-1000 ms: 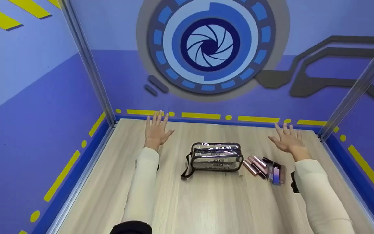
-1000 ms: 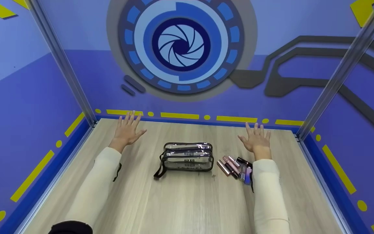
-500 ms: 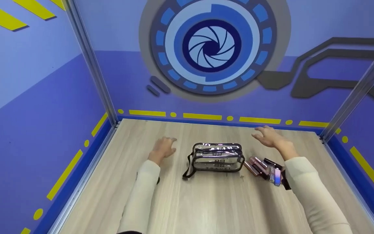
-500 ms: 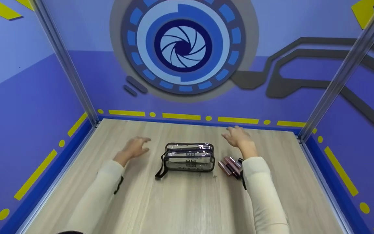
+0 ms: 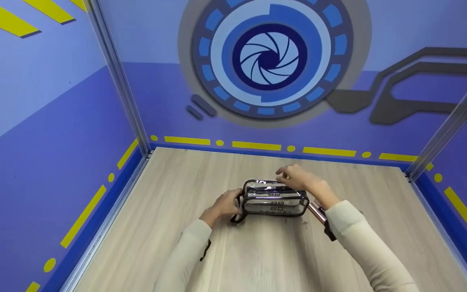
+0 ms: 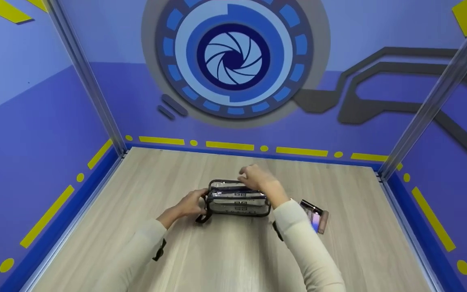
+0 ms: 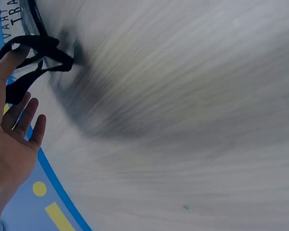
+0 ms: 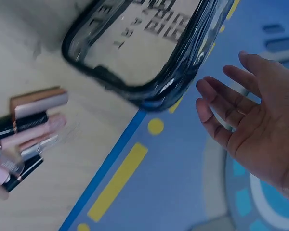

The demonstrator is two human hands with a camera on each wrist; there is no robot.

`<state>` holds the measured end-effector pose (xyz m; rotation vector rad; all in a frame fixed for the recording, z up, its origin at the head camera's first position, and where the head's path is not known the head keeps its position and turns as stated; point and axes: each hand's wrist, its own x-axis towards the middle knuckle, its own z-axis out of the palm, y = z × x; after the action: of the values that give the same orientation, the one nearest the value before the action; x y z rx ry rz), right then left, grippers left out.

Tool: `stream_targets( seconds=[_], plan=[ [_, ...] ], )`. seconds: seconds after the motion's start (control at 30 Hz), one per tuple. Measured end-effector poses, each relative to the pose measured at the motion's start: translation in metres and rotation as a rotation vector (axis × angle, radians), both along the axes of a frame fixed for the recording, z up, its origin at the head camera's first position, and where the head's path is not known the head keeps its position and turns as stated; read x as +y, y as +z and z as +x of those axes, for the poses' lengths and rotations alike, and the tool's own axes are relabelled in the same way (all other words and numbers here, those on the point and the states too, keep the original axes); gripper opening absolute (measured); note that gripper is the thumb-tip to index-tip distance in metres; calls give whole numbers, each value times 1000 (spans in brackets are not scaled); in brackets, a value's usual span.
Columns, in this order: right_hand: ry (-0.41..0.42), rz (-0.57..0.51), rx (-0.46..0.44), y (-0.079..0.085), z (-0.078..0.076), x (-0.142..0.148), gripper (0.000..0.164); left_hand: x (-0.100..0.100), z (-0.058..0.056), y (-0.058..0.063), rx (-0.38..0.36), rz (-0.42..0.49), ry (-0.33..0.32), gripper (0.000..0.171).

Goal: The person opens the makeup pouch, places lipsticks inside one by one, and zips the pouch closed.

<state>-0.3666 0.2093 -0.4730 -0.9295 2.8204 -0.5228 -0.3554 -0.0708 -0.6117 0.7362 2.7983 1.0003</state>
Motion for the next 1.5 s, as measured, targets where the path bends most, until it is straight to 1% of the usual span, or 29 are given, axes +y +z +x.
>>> stream_targets(
  seconds=[0.13, 0.23, 0.3, 0.37, 0.43, 0.57, 0.67, 0.73, 0.8, 0.87, 0.93, 1.03, 1.13, 1.2, 1.3, 1.4, 1.5],
  plan=[
    [43, 30, -2, -2, 7, -23, 34, 5, 1, -8, 11, 65, 13, 75],
    [86, 43, 28, -3, 12, -36, 30, 8, 1, -12, -2, 119, 36, 67],
    [114, 47, 52, -2, 14, -42, 27, 9, 1, -13, 11, 151, 43, 60],
    [129, 41, 84, -2, 16, -48, 25, 11, 2, -12, 41, 165, 48, 57],
    [132, 34, 121, -1, 17, -52, 23, 13, 3, -11, 80, 161, 47, 58],
    [152, 19, 218, -1, 20, -59, 15, 17, 7, -7, 161, 137, 42, 67],
    [189, 96, 345, -3, 24, -67, 11, 19, 10, -3, 209, 135, 38, 64],
    [206, 176, 447, -6, 29, -72, 16, 21, 12, -1, 232, 124, 47, 59],
    [203, 277, 544, -8, 34, -78, 22, 22, 13, 0, 250, 110, 58, 54],
    [190, 357, 610, -9, 39, -84, 24, 22, 14, 1, 268, 94, 69, 51],
    [172, 432, 646, -8, 43, -90, 23, 23, 14, 1, 294, 97, 63, 47],
    [152, 509, 668, -6, 48, -99, 18, 24, 12, 1, 334, 119, 52, 42],
    [141, 560, 659, -8, 50, -106, 12, 25, 11, 1, 359, 144, 60, 36],
    [133, 614, 649, -10, 52, -111, 13, 24, 11, 0, 358, 151, 71, 34],
    [121, 702, 638, -14, 54, -116, 13, 23, 11, 0, 340, 156, 70, 36],
    [103, 773, 630, -14, 57, -123, 12, 22, 11, -1, 349, 168, 62, 38],
    [71, 827, 600, -12, 59, -129, 11, 21, 11, -1, 366, 178, 50, 39]
  ],
)
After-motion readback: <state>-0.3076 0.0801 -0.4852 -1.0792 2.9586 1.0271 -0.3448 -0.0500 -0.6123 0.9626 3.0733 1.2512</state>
